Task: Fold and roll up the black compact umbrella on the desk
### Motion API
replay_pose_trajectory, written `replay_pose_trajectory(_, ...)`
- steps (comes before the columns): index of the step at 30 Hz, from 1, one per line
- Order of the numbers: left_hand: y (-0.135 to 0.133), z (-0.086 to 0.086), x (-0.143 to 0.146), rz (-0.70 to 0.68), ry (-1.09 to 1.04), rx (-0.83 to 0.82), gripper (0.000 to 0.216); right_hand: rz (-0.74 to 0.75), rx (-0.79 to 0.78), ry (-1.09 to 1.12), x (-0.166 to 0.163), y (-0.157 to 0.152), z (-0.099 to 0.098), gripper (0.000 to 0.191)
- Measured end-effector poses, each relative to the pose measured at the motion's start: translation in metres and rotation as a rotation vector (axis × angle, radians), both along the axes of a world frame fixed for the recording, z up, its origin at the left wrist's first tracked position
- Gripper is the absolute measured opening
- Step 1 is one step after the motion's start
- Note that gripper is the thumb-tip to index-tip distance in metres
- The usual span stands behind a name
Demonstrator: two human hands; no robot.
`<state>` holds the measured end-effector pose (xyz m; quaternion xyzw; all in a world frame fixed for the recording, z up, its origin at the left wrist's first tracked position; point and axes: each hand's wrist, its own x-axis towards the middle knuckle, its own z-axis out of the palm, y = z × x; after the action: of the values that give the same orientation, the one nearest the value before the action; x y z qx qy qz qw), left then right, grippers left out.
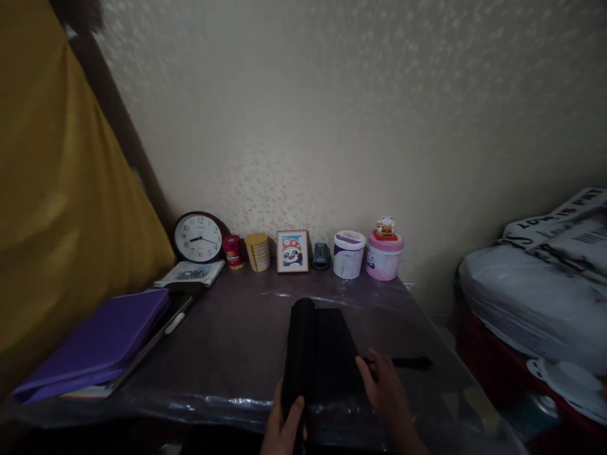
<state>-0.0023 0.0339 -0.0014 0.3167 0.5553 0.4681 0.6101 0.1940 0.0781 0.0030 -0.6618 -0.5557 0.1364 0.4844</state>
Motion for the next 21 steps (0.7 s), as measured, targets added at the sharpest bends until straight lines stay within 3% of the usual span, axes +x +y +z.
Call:
replay_pose_trajectory(5, 0.001, -0.002, 0.003, 0.002, 0.020, 0.046, 0.095, 0.089, -0.121, 0.061, -0.001, 0.001, 0.004, 0.031)
replay_pose_trajectory(9, 0.001, -0.003, 0.004, 0.017, 0.051, 0.079, 0.089, 0.133, -0.169, 0.099, -0.011, 0.000, 0.008, 0.033)
replay_pose_trajectory(21, 0.001, -0.005, 0.003, 0.021, 0.066, 0.055, 0.092, 0.058, -0.197, -0.058, -0.020, -0.004, -0.001, 0.036)
